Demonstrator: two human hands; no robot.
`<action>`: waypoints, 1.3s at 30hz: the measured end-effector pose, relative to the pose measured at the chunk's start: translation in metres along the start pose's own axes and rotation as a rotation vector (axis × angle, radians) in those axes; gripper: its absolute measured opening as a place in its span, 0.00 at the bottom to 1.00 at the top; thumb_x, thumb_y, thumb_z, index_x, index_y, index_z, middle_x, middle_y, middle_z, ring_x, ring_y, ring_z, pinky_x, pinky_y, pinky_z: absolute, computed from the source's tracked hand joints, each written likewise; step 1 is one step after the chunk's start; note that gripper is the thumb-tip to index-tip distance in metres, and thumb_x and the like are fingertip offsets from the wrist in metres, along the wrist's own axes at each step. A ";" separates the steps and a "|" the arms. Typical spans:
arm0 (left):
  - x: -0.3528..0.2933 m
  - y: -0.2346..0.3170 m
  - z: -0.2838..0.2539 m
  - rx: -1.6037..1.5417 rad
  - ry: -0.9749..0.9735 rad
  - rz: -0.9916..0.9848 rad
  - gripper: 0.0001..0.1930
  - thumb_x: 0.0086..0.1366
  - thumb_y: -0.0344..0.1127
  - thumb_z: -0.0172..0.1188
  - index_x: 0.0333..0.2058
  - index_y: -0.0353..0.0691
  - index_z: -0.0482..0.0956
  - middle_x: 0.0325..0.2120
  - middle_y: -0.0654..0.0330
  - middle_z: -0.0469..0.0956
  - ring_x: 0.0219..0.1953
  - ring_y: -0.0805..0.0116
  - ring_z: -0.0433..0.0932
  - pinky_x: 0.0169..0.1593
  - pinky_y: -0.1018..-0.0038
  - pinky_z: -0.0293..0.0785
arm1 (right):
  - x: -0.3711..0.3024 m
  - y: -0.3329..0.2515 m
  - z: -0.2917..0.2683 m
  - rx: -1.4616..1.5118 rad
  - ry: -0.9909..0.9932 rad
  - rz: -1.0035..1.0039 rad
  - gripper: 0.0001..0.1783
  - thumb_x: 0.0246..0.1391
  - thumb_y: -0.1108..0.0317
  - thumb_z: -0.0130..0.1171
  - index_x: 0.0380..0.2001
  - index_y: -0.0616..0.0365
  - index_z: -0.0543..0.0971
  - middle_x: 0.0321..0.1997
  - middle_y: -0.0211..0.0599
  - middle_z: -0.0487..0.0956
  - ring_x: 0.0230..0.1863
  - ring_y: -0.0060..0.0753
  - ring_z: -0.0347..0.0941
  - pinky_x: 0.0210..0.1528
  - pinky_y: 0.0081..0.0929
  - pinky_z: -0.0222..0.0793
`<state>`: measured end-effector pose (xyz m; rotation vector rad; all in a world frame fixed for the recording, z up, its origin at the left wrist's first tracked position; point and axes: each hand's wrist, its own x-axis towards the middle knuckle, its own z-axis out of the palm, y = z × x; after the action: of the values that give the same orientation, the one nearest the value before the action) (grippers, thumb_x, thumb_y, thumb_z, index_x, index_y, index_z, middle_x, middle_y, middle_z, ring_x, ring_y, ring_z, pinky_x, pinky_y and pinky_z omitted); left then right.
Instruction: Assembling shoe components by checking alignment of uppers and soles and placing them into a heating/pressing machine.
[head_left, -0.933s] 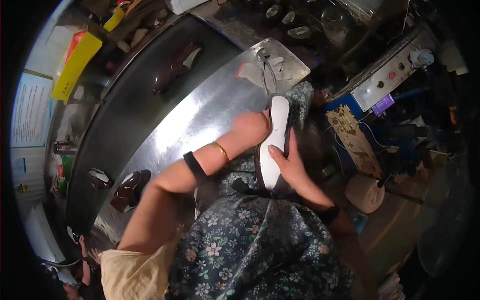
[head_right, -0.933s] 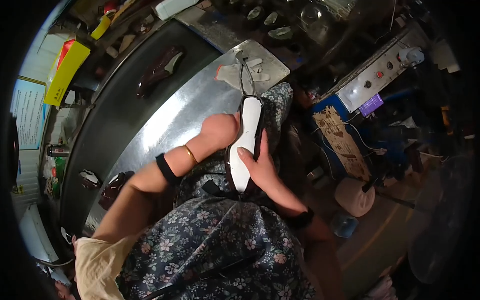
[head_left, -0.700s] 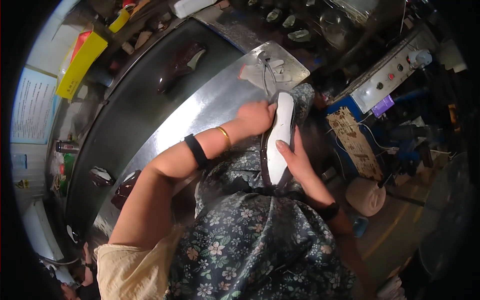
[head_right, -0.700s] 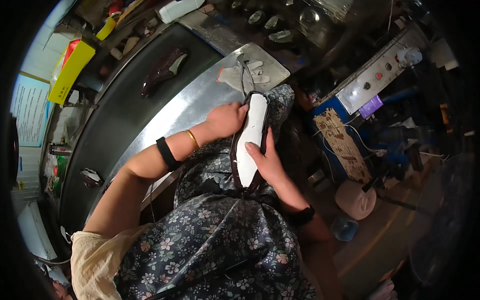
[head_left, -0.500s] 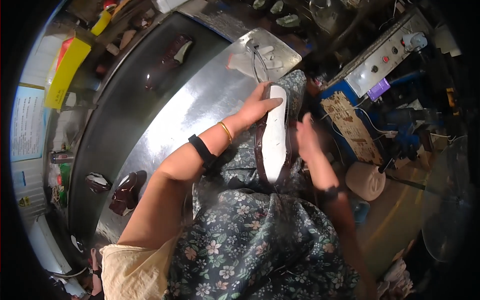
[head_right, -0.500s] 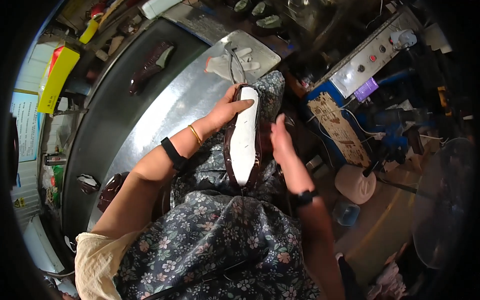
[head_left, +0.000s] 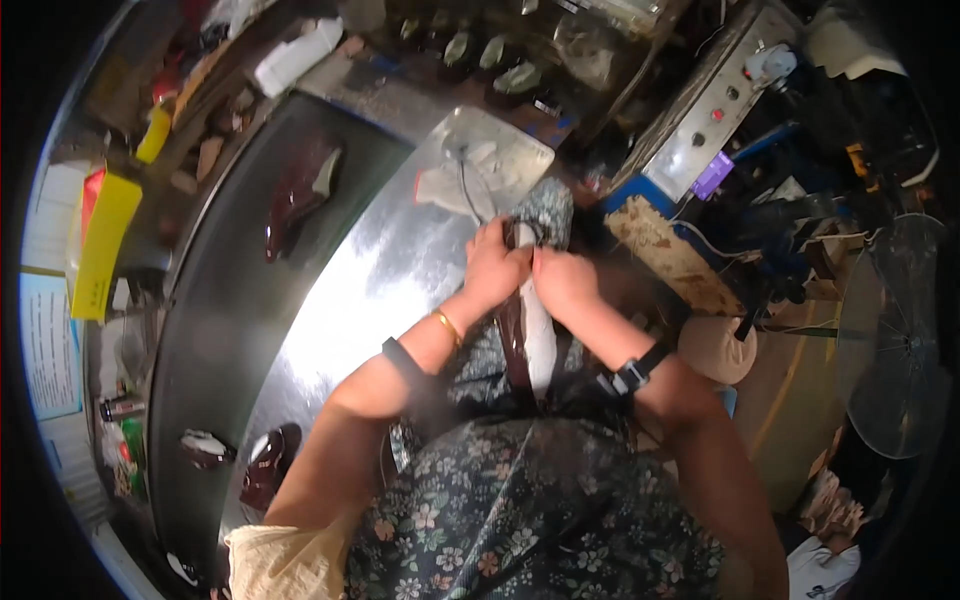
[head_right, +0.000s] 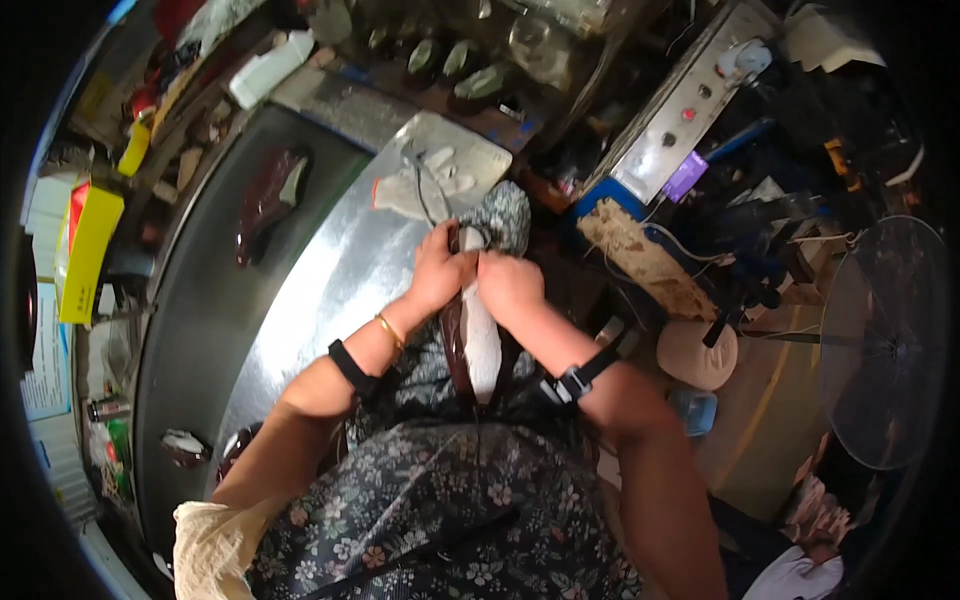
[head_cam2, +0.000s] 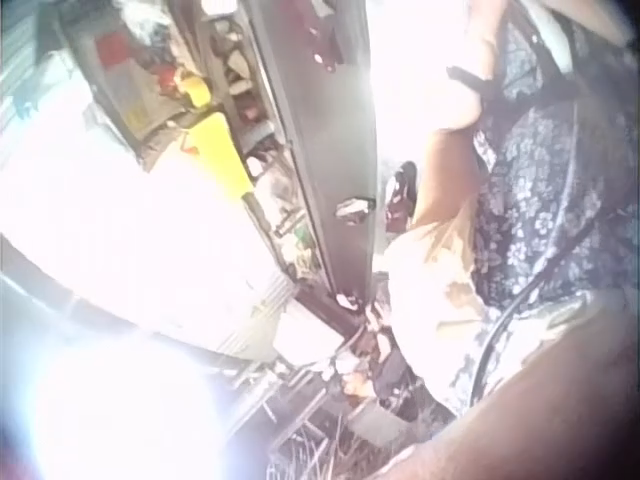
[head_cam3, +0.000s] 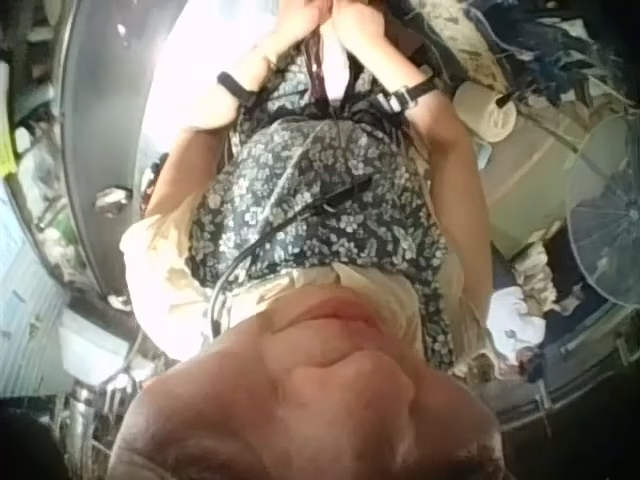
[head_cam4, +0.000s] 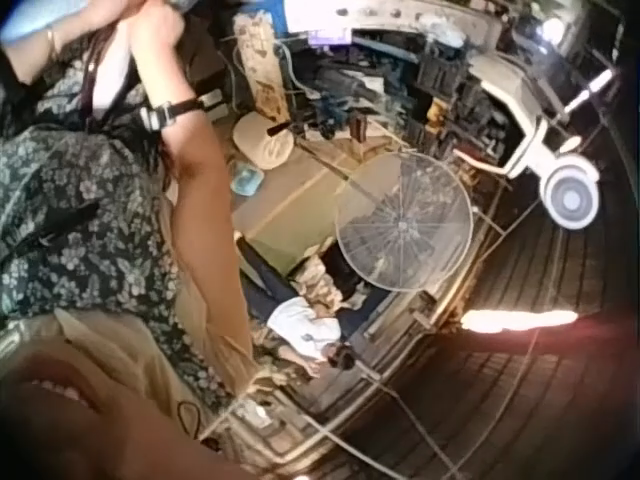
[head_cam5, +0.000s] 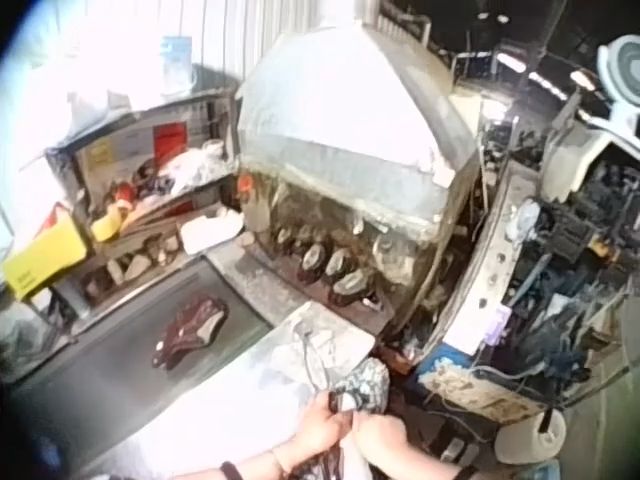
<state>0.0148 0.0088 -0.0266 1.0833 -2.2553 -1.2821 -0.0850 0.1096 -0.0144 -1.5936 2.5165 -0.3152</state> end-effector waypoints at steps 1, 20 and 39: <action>0.005 -0.011 0.008 -0.024 0.026 0.047 0.32 0.54 0.40 0.62 0.57 0.36 0.64 0.50 0.41 0.68 0.50 0.44 0.68 0.56 0.61 0.64 | -0.005 0.004 0.003 0.218 0.004 0.159 0.13 0.59 0.65 0.41 0.28 0.58 0.74 0.30 0.50 0.80 0.31 0.55 0.77 0.34 0.46 0.73; -0.076 -0.014 -0.041 -0.690 -0.148 -0.149 0.20 0.63 0.26 0.58 0.53 0.30 0.68 0.46 0.56 0.73 0.50 0.69 0.71 0.55 0.73 0.67 | -0.145 0.147 -0.219 0.845 0.523 0.203 0.37 0.42 0.71 0.63 0.59 0.62 0.68 0.59 0.39 0.71 0.57 0.31 0.67 0.58 0.28 0.61; -0.096 -0.035 -0.028 -0.680 -0.083 -0.248 0.09 0.63 0.24 0.57 0.42 0.32 0.76 0.34 0.64 0.78 0.35 0.77 0.74 0.43 0.81 0.72 | -0.081 0.349 -0.306 -0.330 0.444 0.836 0.37 0.45 0.44 0.55 0.63 0.22 0.64 0.69 0.56 0.55 0.58 0.61 0.66 0.56 0.43 0.67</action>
<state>0.1106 0.0531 -0.0332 1.0613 -1.5435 -2.0170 -0.4272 0.3576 0.1943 -0.4149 3.4270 -0.1512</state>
